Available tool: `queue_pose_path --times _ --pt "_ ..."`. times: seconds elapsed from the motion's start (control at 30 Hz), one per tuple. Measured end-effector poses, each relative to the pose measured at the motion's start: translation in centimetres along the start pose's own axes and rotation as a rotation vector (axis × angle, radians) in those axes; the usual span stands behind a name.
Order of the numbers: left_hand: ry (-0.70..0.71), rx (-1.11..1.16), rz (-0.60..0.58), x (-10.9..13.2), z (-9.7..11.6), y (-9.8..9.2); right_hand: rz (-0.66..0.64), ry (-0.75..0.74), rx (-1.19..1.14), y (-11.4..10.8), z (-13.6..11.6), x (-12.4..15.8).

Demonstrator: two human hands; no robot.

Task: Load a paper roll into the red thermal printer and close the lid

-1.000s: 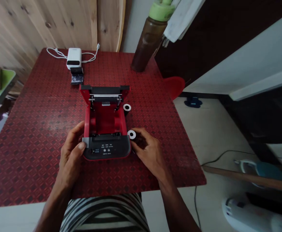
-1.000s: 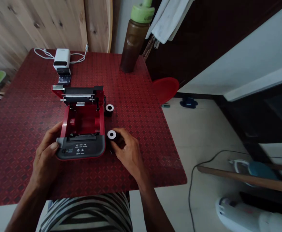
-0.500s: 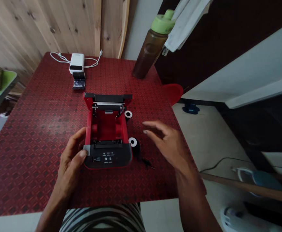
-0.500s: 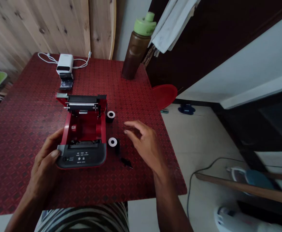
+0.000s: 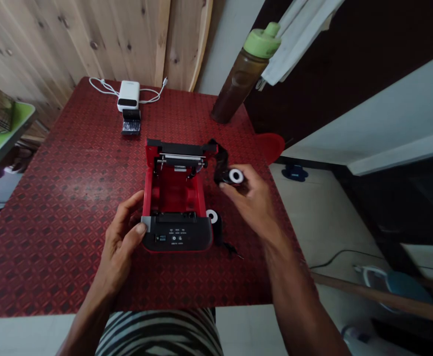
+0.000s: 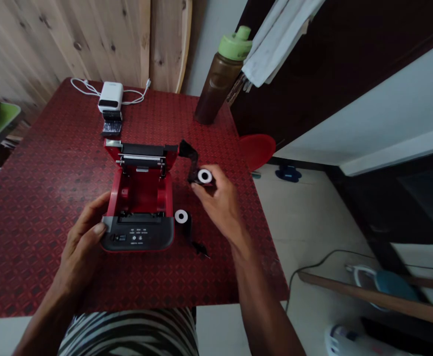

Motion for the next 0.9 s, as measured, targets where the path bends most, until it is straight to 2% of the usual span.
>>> queue_pose_path --times 0.1,0.17,0.23,0.37,0.5,0.63,0.73,0.8,0.9 --pt "0.011 -0.003 0.002 -0.1 0.1 0.0 -0.016 0.052 -0.072 -3.3 -2.9 2.5" --pt "0.023 -0.011 0.009 -0.1 0.2 0.1 -0.114 0.059 -0.193 -4.5 -5.0 4.2" --pt "0.036 -0.009 0.015 -0.1 0.3 0.1 -0.249 0.072 -0.337 -4.6 -7.0 5.4" --pt "0.002 0.034 -0.006 0.0 0.0 0.2 -0.549 0.146 -0.524 -2.2 -9.5 5.3" --pt "-0.028 0.019 0.011 0.0 0.0 0.3 -0.76 0.154 -0.549 1.1 -9.3 3.3" --pt "-0.002 0.001 -0.013 0.0 0.4 0.3 -0.722 0.243 -0.639 2.7 -7.9 2.0" --pt "0.031 0.007 -0.03 0.0 0.5 0.4 -0.674 0.262 -0.593 3.0 -8.0 1.9" --pt "0.029 0.018 -0.028 0.1 0.4 0.4 -0.684 0.211 -0.45 3.2 -8.8 2.0" --pt "0.007 0.039 -0.031 0.0 0.4 0.5 -0.649 0.085 -0.108 3.6 -9.9 1.8"
Point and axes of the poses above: each hand's wrist, its own x-axis away from the middle knuckle, its own y-axis out of the palm, z = x × y, the point moved 3 cm from there along -x, towards the middle knuckle, and after that the axes turned 7 degrees about -x, right-handed, at the moved point
